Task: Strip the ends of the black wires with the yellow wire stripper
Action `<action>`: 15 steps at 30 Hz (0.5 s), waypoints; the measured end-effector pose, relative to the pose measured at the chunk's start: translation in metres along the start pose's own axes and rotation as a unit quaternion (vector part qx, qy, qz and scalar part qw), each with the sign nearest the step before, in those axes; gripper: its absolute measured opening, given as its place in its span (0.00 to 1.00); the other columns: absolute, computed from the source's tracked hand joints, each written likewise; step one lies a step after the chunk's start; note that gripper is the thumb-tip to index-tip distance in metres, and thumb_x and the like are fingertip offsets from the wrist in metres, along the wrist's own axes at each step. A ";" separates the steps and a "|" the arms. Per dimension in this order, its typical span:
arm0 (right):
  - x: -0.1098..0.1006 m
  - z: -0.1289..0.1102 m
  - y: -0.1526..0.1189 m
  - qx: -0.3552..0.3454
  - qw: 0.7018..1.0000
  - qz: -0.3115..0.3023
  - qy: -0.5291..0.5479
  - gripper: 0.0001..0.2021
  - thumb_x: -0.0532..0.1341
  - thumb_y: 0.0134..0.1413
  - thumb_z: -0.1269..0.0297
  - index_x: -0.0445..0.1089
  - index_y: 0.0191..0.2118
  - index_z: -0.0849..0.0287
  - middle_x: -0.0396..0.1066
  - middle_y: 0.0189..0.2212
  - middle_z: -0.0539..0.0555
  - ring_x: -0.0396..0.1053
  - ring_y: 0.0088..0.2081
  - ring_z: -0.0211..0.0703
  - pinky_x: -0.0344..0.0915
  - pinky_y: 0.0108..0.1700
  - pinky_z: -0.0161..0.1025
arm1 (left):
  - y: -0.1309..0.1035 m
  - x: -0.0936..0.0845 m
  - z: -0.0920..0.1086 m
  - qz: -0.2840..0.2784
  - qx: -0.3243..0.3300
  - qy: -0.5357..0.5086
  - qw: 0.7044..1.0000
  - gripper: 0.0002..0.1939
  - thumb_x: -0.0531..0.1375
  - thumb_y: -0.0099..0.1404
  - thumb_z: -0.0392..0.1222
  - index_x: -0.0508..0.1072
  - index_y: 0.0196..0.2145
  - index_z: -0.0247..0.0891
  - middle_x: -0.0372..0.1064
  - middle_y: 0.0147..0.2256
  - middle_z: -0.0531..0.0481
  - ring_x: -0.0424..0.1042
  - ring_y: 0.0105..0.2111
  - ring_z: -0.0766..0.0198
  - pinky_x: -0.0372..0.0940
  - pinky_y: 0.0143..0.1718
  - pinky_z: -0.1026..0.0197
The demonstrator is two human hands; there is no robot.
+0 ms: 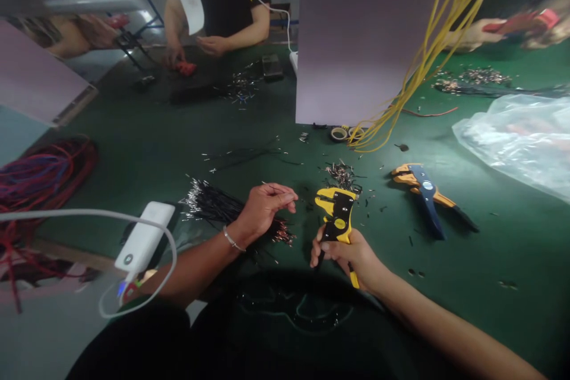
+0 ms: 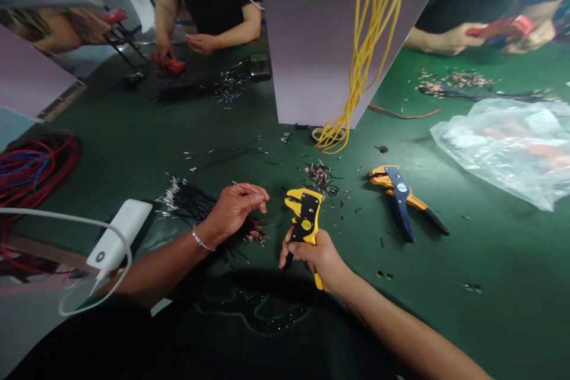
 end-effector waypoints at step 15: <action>-0.011 -0.014 0.000 -0.013 0.998 0.051 -0.014 0.10 0.65 0.42 0.70 0.68 0.35 0.61 0.72 0.27 0.54 0.72 0.30 0.48 0.68 0.38 0.48 | 0.002 -0.007 0.000 0.001 0.000 0.000 1.000 0.06 0.67 0.52 0.37 0.75 0.26 0.32 0.74 0.29 0.46 0.70 0.23 0.68 0.67 0.29 0.60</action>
Point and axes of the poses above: each hand's wrist, its own y-axis towards the middle knuckle, its own x-axis out of the palm, z = x × y, the point moved 10 cm from there along y, towards the middle knuckle
